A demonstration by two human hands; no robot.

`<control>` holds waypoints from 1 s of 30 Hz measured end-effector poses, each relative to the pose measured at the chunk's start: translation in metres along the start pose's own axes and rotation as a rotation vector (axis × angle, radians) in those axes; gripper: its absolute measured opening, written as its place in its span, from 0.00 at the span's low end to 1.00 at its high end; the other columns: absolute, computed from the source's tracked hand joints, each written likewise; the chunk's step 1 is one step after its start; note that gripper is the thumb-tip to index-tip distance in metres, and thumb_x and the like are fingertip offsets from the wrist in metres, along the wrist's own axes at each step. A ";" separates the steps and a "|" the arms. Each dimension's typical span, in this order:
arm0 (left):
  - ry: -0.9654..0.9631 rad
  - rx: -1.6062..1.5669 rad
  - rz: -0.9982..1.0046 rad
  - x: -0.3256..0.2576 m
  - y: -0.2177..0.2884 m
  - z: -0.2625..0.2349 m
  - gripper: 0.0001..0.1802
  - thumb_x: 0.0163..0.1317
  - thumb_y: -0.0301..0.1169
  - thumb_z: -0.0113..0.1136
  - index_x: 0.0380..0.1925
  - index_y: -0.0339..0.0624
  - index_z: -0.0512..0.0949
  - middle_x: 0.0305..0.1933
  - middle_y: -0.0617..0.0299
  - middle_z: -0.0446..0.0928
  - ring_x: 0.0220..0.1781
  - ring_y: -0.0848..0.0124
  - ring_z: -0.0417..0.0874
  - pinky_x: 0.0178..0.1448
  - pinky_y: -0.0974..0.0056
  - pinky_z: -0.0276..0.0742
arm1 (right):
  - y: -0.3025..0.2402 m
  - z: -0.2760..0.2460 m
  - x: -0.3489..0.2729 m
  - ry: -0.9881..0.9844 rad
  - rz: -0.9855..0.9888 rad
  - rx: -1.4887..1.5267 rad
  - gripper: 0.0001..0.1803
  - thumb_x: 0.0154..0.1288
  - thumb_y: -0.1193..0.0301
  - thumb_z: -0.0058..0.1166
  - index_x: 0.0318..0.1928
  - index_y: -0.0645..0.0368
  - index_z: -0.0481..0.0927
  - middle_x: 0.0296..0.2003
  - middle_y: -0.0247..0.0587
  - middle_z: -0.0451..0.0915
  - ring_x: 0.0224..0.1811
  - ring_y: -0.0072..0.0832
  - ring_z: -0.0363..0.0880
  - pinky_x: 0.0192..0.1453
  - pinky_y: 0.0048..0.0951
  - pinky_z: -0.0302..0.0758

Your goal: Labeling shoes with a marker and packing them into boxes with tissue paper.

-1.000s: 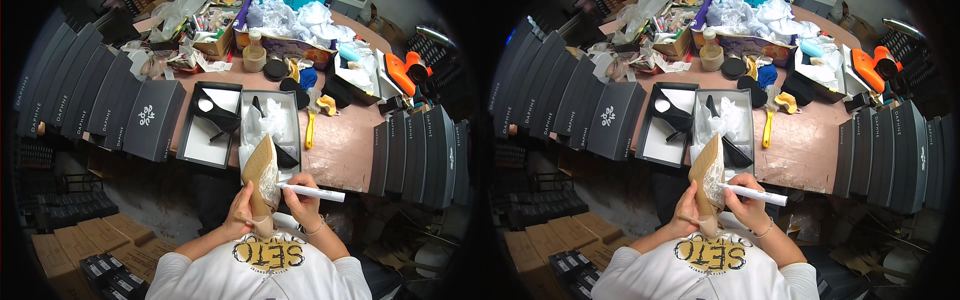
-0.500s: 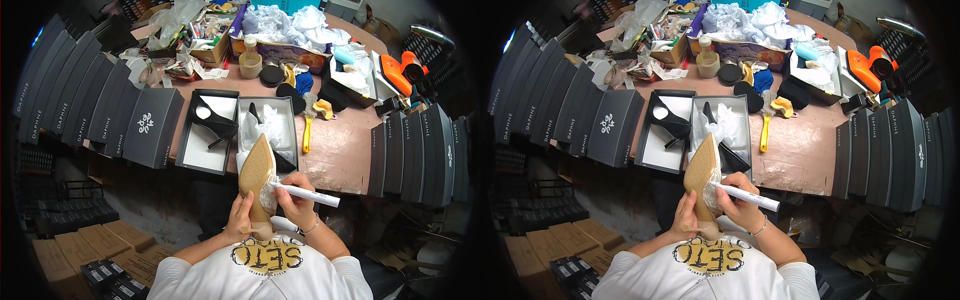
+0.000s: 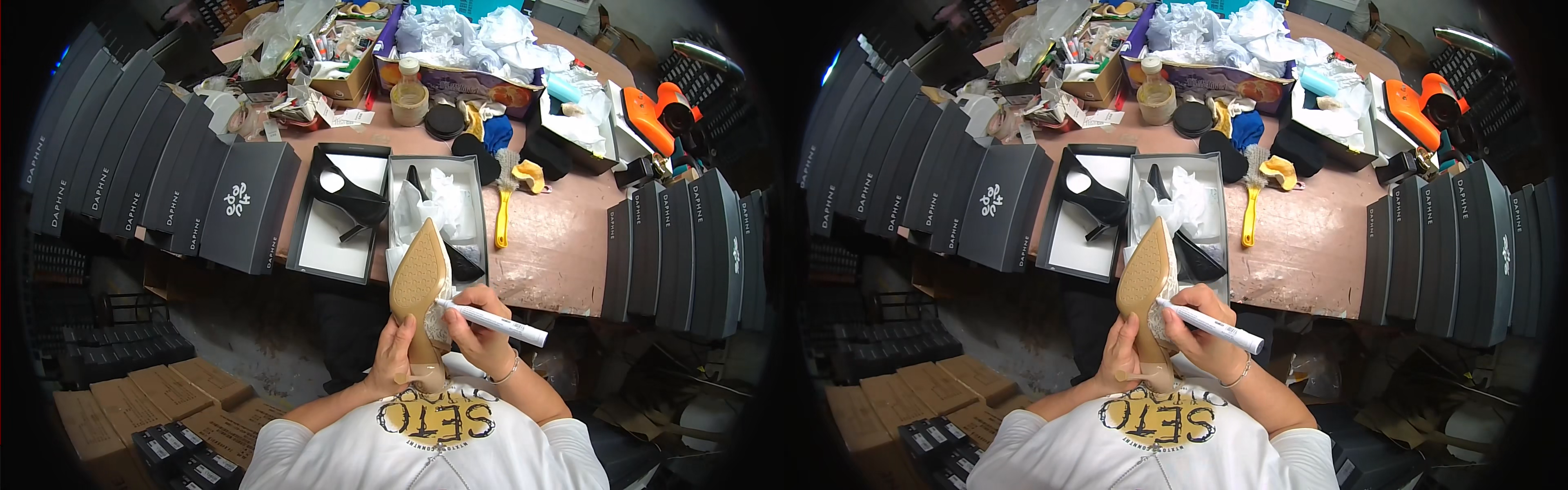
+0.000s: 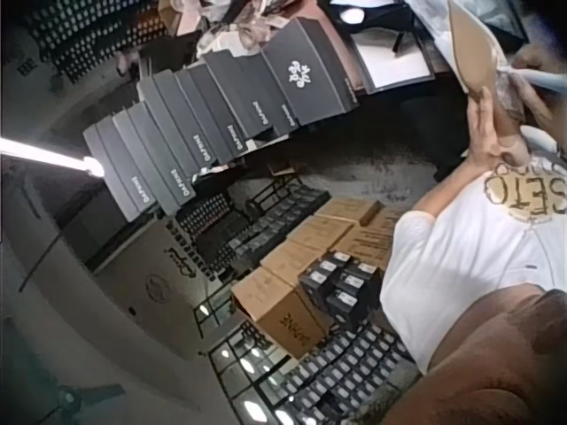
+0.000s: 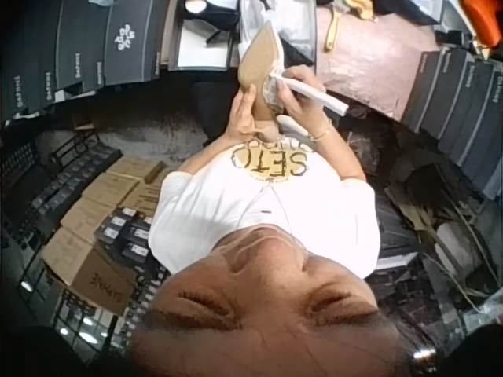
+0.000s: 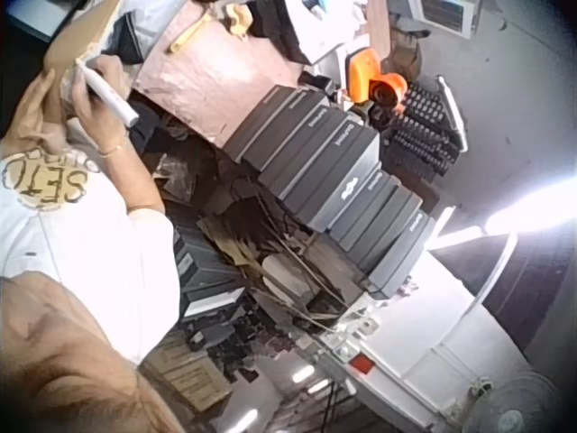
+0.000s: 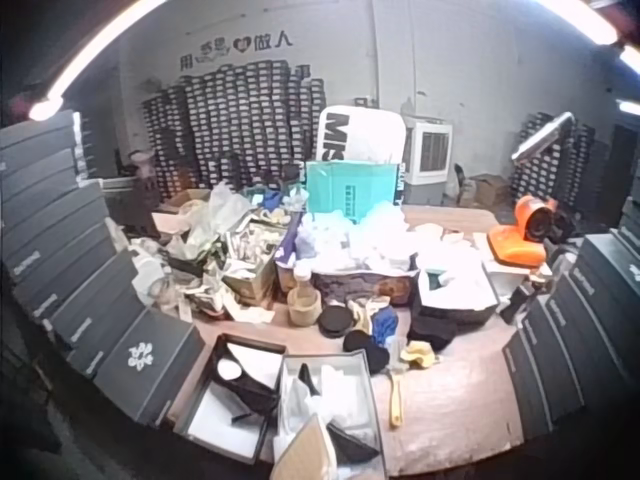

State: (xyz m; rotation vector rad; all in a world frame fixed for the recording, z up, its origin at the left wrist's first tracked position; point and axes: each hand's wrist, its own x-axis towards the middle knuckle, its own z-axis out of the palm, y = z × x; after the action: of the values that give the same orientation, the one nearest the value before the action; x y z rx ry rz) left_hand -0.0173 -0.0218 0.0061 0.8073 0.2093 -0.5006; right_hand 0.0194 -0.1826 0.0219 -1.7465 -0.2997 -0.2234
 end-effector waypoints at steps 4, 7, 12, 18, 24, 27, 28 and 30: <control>0.001 0.020 -0.001 0.000 -0.002 -0.003 0.26 0.75 0.43 0.38 0.66 0.42 0.56 0.63 0.54 0.65 0.63 0.66 0.72 0.65 0.58 0.71 | -0.003 -0.004 0.002 -0.080 -0.053 -0.059 0.09 0.63 0.76 0.58 0.39 0.62 0.71 0.26 0.35 0.76 0.24 0.16 0.73 0.28 0.17 0.69; 0.027 -0.026 -0.003 0.002 -0.003 -0.002 0.26 0.75 0.45 0.40 0.64 0.41 0.59 0.60 0.55 0.68 0.61 0.67 0.74 0.63 0.59 0.72 | 0.006 -0.003 -0.002 -0.062 0.035 0.062 0.09 0.63 0.76 0.58 0.39 0.62 0.71 0.28 0.35 0.76 0.25 0.16 0.73 0.29 0.18 0.70; 0.177 -0.346 -0.125 0.019 0.006 -0.008 0.29 0.71 0.51 0.46 0.62 0.41 0.63 0.57 0.58 0.72 0.57 0.68 0.75 0.61 0.60 0.74 | 0.012 -0.007 0.004 0.157 0.260 0.581 0.08 0.68 0.73 0.51 0.43 0.61 0.67 0.29 0.39 0.76 0.26 0.24 0.77 0.32 0.25 0.78; 0.091 -0.531 -0.166 0.040 0.043 -0.019 0.27 0.70 0.53 0.42 0.58 0.47 0.69 0.45 0.59 0.79 0.36 0.68 0.82 0.32 0.65 0.81 | 0.019 -0.028 0.014 0.255 0.280 0.607 0.11 0.70 0.72 0.50 0.49 0.61 0.68 0.27 0.38 0.74 0.25 0.24 0.75 0.31 0.23 0.75; -0.045 -0.477 -0.174 0.038 0.067 -0.028 0.33 0.69 0.54 0.42 0.66 0.45 0.62 0.32 0.57 0.66 0.19 0.75 0.64 0.17 0.74 0.66 | 0.020 -0.033 0.006 0.270 0.316 0.481 0.09 0.71 0.69 0.51 0.46 0.60 0.71 0.27 0.35 0.74 0.24 0.20 0.75 0.29 0.21 0.76; -0.549 -0.948 -0.209 0.037 0.052 -0.048 0.31 0.70 0.54 0.43 0.62 0.41 0.63 0.36 0.53 0.66 0.18 0.74 0.65 0.16 0.73 0.66 | 0.024 -0.038 0.005 0.229 0.342 0.411 0.10 0.71 0.68 0.52 0.45 0.62 0.73 0.25 0.32 0.73 0.24 0.18 0.73 0.29 0.19 0.71; -0.677 -1.000 -0.200 0.039 0.049 -0.052 0.33 0.71 0.51 0.43 0.69 0.45 0.57 0.37 0.51 0.66 0.18 0.74 0.66 0.16 0.73 0.66 | 0.035 -0.047 0.005 0.177 0.323 0.321 0.10 0.71 0.68 0.53 0.44 0.62 0.74 0.24 0.31 0.73 0.24 0.17 0.72 0.28 0.18 0.70; -0.799 -1.097 -0.227 0.038 0.047 -0.046 0.35 0.71 0.48 0.44 0.73 0.52 0.48 0.36 0.50 0.67 0.18 0.73 0.66 0.16 0.72 0.65 | 0.040 -0.062 0.008 0.148 0.346 0.109 0.10 0.69 0.67 0.56 0.35 0.62 0.77 0.19 0.29 0.72 0.20 0.16 0.68 0.23 0.20 0.64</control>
State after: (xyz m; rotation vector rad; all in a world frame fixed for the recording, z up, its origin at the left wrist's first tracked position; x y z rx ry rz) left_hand 0.0395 0.0262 -0.0084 -0.5131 -0.1783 -0.7693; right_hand 0.0404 -0.2499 -0.0010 -1.6338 0.0977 -0.0829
